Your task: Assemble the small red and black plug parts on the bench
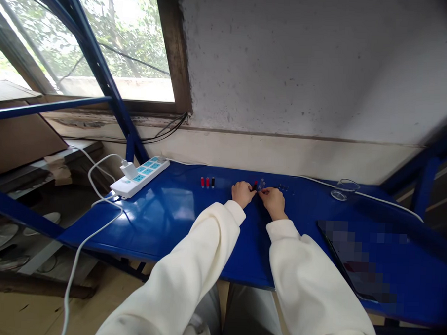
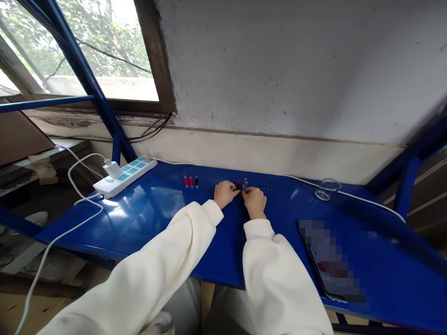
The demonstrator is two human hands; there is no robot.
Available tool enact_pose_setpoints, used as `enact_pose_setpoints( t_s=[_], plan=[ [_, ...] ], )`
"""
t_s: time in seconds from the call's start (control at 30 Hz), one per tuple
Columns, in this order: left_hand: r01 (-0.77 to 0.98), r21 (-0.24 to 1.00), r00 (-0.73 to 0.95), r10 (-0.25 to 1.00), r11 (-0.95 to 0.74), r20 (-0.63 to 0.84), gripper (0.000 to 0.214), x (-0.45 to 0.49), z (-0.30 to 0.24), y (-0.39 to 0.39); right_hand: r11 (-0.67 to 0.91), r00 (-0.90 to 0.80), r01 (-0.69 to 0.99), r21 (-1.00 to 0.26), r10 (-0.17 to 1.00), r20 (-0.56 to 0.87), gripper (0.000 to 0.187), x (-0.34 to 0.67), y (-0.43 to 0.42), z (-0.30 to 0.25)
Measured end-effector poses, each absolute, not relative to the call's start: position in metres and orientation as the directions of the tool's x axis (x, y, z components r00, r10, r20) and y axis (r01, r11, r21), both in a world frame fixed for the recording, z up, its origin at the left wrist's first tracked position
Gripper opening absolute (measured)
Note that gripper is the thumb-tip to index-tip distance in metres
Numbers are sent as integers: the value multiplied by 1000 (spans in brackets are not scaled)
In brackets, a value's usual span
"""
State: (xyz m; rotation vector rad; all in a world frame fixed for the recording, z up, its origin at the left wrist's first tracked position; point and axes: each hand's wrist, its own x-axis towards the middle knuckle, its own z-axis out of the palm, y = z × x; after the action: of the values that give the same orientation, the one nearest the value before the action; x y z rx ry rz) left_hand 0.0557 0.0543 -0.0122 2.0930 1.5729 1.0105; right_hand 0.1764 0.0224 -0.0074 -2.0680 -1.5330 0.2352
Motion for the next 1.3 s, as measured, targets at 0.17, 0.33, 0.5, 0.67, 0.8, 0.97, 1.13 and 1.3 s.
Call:
enact_pose_setpoints(
  t_s=[0.17, 0.33, 0.5, 0.67, 0.8, 0.97, 1.13, 1.3],
  plan=[
    [786, 551, 156, 952, -281, 263, 18, 55, -3, 47, -226, 338, 836, -500, 930, 146, 24, 175, 23, -7],
    [822, 511, 148, 960, -253, 237, 23, 54, 2, 45, -237, 339, 832, -501, 933, 122, 26, 175, 22, -5],
    [835, 477, 190, 957, -276, 220, 28, 51, 3, 43, -229, 324, 836, -498, 939, 112, 27, 174, 20, -3],
    [847, 366, 257, 900, -385, 351, 37, 28, 15, 23, -226, 308, 869, -440, 944, 122, 28, 174, 15, -1],
    [911, 305, 177, 931, -278, 320, 60, -6, 23, 4, -227, 294, 908, -353, 944, 149, 27, 170, 6, 5],
    [953, 295, -16, 962, -68, 273, 66, -35, 24, -2, -179, 266, 919, -351, 939, 218, 27, 159, -7, 14],
    [956, 293, -53, 974, -14, 220, 59, -39, 20, 3, -71, 205, 907, -415, 935, 289, 28, 149, -11, 12],
    [944, 329, -69, 957, -29, 282, 41, -39, 19, 8, 38, 147, 895, -444, 916, 374, 30, 147, -10, 7]
  ],
)
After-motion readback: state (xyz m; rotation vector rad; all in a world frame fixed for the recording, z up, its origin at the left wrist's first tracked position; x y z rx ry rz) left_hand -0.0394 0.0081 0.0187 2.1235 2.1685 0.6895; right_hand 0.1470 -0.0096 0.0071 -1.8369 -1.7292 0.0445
